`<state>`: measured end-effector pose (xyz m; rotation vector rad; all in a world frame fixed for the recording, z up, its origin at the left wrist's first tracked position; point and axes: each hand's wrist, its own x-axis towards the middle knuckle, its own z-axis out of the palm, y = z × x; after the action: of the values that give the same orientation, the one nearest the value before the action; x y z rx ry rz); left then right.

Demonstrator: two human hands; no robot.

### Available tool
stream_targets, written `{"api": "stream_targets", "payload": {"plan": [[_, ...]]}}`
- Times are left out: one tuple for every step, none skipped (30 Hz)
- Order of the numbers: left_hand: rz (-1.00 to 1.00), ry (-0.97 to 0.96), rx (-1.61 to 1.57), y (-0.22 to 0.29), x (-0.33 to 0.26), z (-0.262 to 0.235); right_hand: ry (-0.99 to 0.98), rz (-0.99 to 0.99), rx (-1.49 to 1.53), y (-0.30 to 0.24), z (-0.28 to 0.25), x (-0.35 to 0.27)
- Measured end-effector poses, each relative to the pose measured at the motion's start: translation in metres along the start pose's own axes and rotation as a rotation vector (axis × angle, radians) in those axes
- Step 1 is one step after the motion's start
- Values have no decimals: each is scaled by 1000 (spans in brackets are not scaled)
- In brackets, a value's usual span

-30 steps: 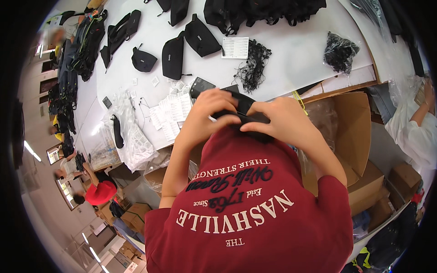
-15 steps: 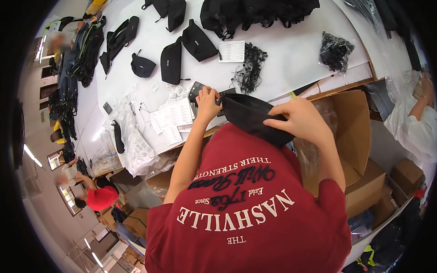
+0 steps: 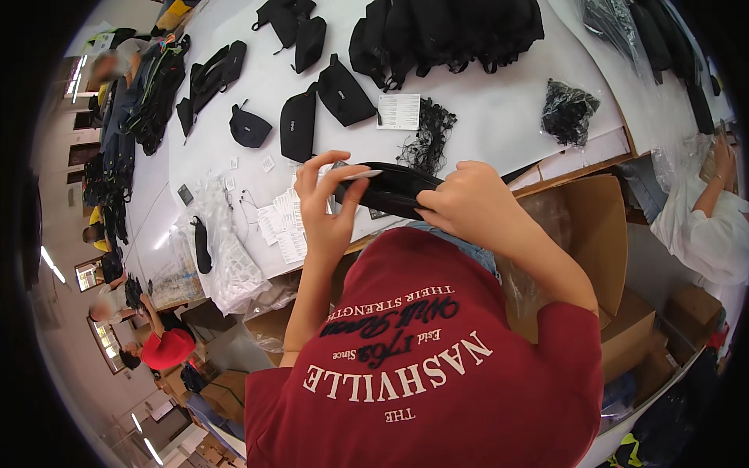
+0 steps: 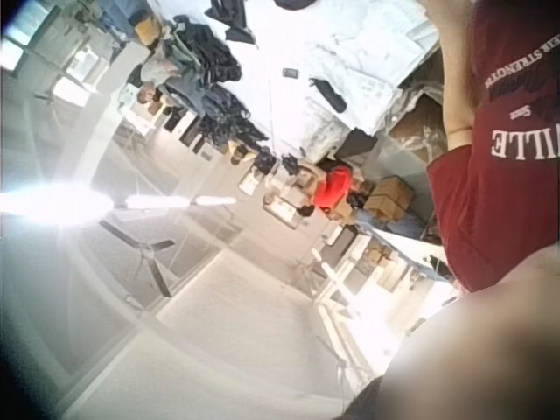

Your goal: The recorder is seen putting price tags or labels on glasses cases and then sorting them.

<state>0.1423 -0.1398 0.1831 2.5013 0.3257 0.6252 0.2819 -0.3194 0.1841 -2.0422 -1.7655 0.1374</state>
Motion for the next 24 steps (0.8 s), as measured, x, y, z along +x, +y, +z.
{"api": "stream_targets", "payload": {"plan": [[3, 7, 4, 7, 0, -4, 11, -30, -9, 1, 0, 3], [-18, -1, 79, 14, 0, -8, 16, -35, -13, -1, -2, 6], [-39, -9, 154, 19, -2, -10, 43, -47, -14, -2, -6, 10], [-33, -2, 158, 16, -9, -8, 73, -60, -15, -3, -8, 14], [-166, 180, -122, 8, -21, -3, 80, -63, -19, -4, -9, 16], [-296, 357, -405, 2, -28, 1, 175, -73, 30, -6, -8, 18], [-445, 357, -771, 5, -31, 3, 270, -87, 83, -9, -7, 19], [-537, 303, -1093, -7, -45, 13, 273, -94, 85, -13, -6, 22], [-650, 193, -1364, -15, -61, 19, 298, -97, 156, -18, -3, 25], [-761, 63, -1638, -17, -66, 21, 323, -91, 225, -23, 0, 27], [-762, 69, -1634, -16, -68, 24, 314, -109, 260, -27, 4, 29], [-796, 163, -1670, -11, -64, 24, 314, -111, 265, -32, 5, 31], [-829, 258, -1703, -7, -59, 22, 349, -54, 304, -37, 5, 34], [-831, 260, -1699, -5, -54, 16, 383, 4, 343, -40, 5, 35], [-862, 297, -1694, -2, -49, 12, 477, 45, 428, -39, 13, 35], [-892, 333, -1689, -1, -45, 9, 477, 46, 429, -40, 16, 33], [-882, 351, -1670, -1, -45, 10, 478, 260, 714, -44, 16, 30], [-882, 350, -1669, -1, -44, 10, 468, 477, 997, -46, 17, 29], [-867, 375, -1644, 0, -44, 11, 440, 508, 1105, -43, 20, 26], [-851, 398, -1620, 0, -43, 11, 443, 509, 1105, -39, 27, 23], [-851, 391, -1621, 2, -40, 10, 358, 504, 1163, -35, 35, 20], [-836, 337, -1524, 6, -35, 7, 273, 498, 1219, -31, 41, 19], [-818, 283, -1427, 9, -31, 5, 280, 502, 1217, -26, 44, 20], [-819, 276, -1427, 10, -29, 6, 339, 381, 1129, -22, 46, 24]]}}
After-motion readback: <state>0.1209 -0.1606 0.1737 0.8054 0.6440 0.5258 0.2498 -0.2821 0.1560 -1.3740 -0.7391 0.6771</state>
